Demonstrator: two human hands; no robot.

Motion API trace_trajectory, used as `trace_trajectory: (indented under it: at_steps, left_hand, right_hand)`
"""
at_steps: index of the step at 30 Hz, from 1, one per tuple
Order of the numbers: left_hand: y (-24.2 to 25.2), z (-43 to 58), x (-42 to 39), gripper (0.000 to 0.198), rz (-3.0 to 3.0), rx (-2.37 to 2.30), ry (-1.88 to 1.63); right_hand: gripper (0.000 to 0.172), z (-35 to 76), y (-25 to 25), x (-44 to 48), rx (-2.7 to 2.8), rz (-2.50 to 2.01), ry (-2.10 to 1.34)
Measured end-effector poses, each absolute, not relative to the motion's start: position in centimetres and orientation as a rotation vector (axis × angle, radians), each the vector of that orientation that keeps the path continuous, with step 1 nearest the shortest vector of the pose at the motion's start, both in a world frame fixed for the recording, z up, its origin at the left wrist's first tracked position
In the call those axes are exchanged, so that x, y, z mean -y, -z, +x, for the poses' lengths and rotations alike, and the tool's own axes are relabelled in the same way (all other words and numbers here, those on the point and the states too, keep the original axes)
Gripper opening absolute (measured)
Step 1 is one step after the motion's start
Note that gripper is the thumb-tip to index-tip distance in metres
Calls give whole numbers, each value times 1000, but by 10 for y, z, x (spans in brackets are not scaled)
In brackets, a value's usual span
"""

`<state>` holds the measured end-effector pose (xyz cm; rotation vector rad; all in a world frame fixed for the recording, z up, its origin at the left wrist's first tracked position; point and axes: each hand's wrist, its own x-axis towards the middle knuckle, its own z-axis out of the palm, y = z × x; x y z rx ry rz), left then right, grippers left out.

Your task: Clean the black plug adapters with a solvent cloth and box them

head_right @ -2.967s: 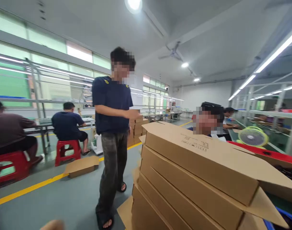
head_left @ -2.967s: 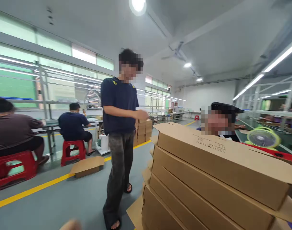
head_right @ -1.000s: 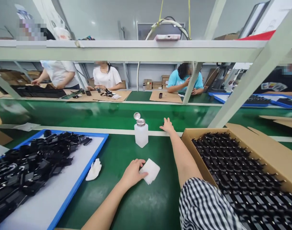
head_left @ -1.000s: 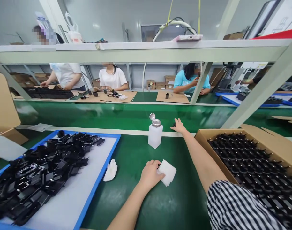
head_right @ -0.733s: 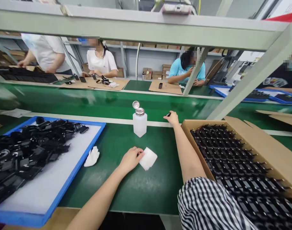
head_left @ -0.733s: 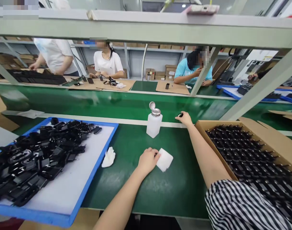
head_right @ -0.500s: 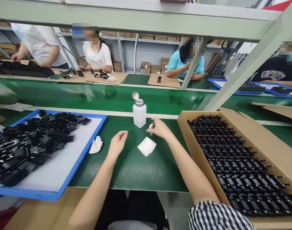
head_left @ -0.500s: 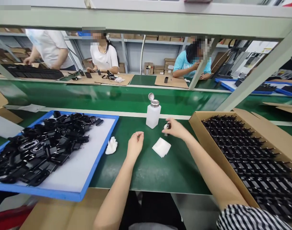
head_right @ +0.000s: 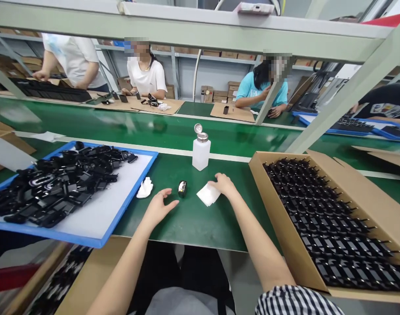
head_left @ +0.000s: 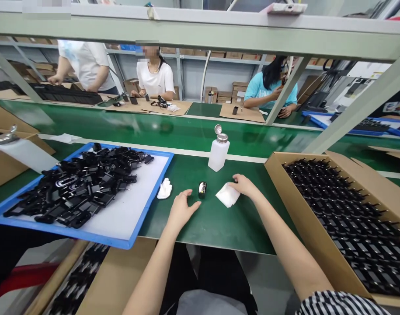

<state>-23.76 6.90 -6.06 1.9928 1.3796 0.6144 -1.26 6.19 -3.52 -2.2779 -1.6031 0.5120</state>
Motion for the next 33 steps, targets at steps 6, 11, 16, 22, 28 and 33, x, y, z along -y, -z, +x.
trace_trajectory:
  at_steps: [6, 11, 16, 22, 28, 33]
  left_hand:
    - [57, -202, -74, 46, 2038, -1597, -587]
    - [64, -204, -77, 29, 2085, -1512, -622]
    - [67, -207, -74, 31, 2124, -1485, -634]
    - [64, -208, -75, 33, 2176, -1468, -610]
    - [64, -205, -76, 39, 2313, -1492, -500]
    - [79, -208, -94, 55, 2426, -1529, -269]
  right_hand:
    - [9, -14, 39, -63, 1712, -2299, -705]
    - [2, 3, -5, -84, 1628, -2261, -545]
    - [18, 19, -57, -125, 1451, -2156, -247]
    - [27, -19, -67, -153, 1425, -2018, 12]
    - [22, -40, -61, -133, 1487, -2085, 86]
    - [21, -34, -74, -116, 1493, -2129, 32]
